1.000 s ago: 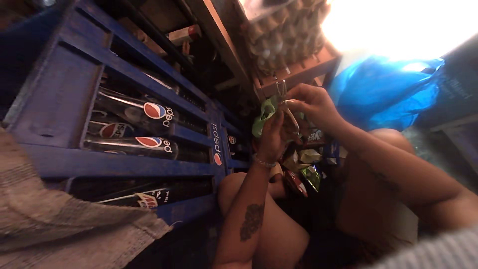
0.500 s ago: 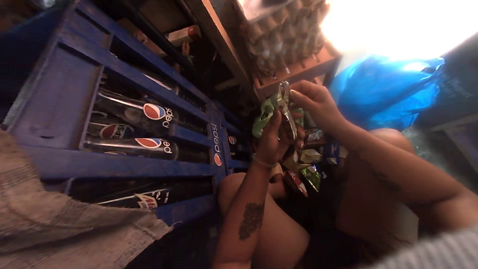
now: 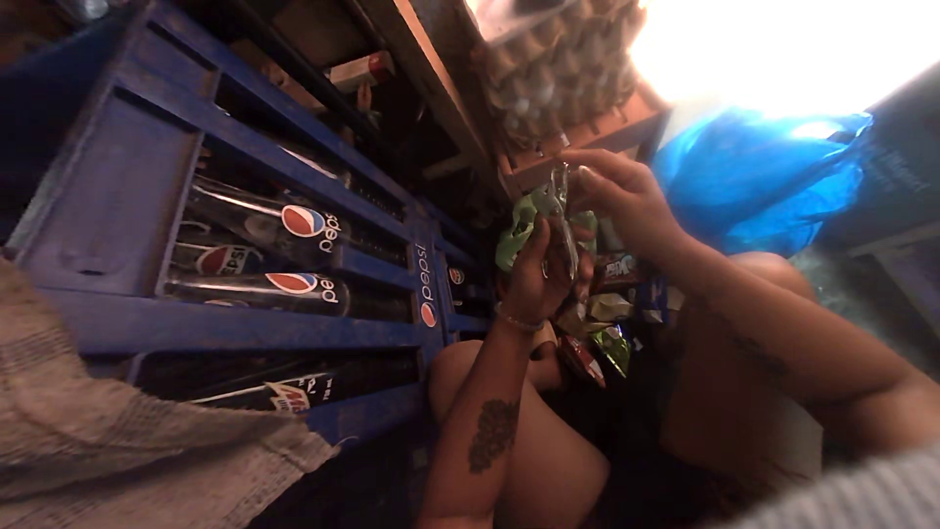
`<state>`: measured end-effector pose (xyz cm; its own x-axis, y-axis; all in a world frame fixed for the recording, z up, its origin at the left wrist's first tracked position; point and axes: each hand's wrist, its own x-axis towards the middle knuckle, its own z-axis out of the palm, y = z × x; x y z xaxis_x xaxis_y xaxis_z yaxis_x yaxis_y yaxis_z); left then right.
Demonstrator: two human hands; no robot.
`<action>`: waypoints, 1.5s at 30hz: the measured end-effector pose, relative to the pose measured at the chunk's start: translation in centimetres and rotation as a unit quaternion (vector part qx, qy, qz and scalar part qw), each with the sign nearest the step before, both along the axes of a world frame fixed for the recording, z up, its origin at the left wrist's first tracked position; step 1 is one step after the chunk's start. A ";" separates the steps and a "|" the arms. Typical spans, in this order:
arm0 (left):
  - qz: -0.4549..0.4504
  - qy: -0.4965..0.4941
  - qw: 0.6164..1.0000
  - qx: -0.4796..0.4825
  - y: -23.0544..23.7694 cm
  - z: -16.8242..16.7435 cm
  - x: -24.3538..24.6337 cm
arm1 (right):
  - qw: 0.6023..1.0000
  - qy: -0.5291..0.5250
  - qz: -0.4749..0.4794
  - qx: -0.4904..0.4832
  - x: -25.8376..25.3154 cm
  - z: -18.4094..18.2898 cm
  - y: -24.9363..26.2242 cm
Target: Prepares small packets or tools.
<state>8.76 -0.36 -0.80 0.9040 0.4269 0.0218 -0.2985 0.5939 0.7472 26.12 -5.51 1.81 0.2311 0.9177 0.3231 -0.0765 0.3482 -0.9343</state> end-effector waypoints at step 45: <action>0.281 0.319 0.812 0.401 -0.4 -1.1 1.4 | 0.995 0.048 0.078 -0.039 0.5 -0.3 0.3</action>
<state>10.20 -0.72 -1.92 0.5086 0.8551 0.1004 0.2458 -0.2559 0.9349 26.60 -5.20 1.46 0.1101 0.9664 0.2321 -0.2139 0.2511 -0.9440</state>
